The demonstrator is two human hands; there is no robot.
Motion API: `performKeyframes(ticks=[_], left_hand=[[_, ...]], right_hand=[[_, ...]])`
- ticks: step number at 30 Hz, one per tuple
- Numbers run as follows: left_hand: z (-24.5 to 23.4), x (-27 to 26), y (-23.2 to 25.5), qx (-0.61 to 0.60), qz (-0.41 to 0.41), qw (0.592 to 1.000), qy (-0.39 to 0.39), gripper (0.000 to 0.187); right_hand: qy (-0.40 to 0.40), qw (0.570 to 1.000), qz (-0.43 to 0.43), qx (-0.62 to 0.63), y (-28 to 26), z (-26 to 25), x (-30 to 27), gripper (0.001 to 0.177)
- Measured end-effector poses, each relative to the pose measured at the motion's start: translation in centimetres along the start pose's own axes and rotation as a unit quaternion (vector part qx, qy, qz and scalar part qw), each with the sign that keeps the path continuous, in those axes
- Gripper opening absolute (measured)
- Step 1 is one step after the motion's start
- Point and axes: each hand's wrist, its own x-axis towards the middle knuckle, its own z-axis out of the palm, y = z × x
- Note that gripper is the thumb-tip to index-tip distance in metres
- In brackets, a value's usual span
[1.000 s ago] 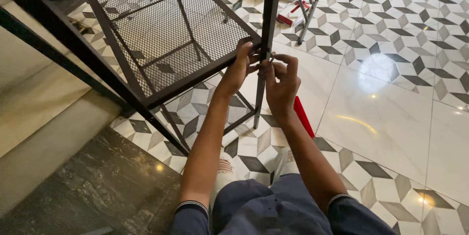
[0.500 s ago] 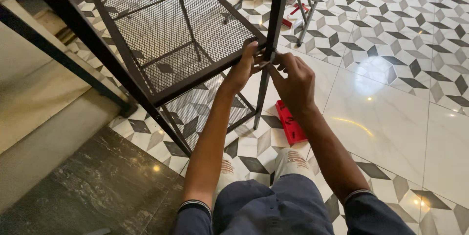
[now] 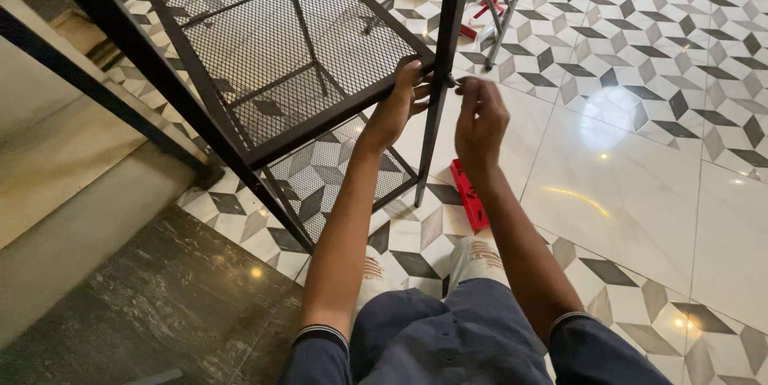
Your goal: The person assembles a metal mesh shelving unit by attaching a mesh panel to the frame using bolts and an Allen key. They repeatedly insert and tighten bolts at multiple connection points along the frame edges.
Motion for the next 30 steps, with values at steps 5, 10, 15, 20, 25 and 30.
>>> performKeyframes(ticks=[5,10,15,20,25,30], left_hand=[[-0.6,0.5,-0.6,-0.039,0.0,0.999,-0.021,0.063],[-1.3,1.0,-1.1,-0.048,0.005,0.999,-0.024,0.064],[-1.4,1.1,-1.7,-0.038,-0.008,0.999,-0.016,0.067],[-1.3,1.2,-1.7,-0.04,0.014,0.999,-0.026,0.07],[-1.2,1.2,-1.4,-0.032,-0.007,0.999,-0.013,0.071],[-1.1,1.2,-1.1,-0.022,-0.007,1.0,-0.001,0.069]], right_hand=[[-0.067,0.976,-0.076,-0.195,-4.0,-0.4,-1.9,0.024],[-0.154,0.958,-0.059,-0.234,-6.6,-1.0,-0.7,0.01],[-0.146,0.983,-0.067,-0.092,-6.2,-2.0,2.1,0.02],[-0.095,0.989,-0.075,-0.084,-5.7,-1.6,3.0,0.034],[-0.019,0.924,-0.285,-0.254,-5.8,-1.6,2.8,0.038],[-0.071,0.96,-0.226,-0.15,-3.4,-1.5,4.1,0.031]])
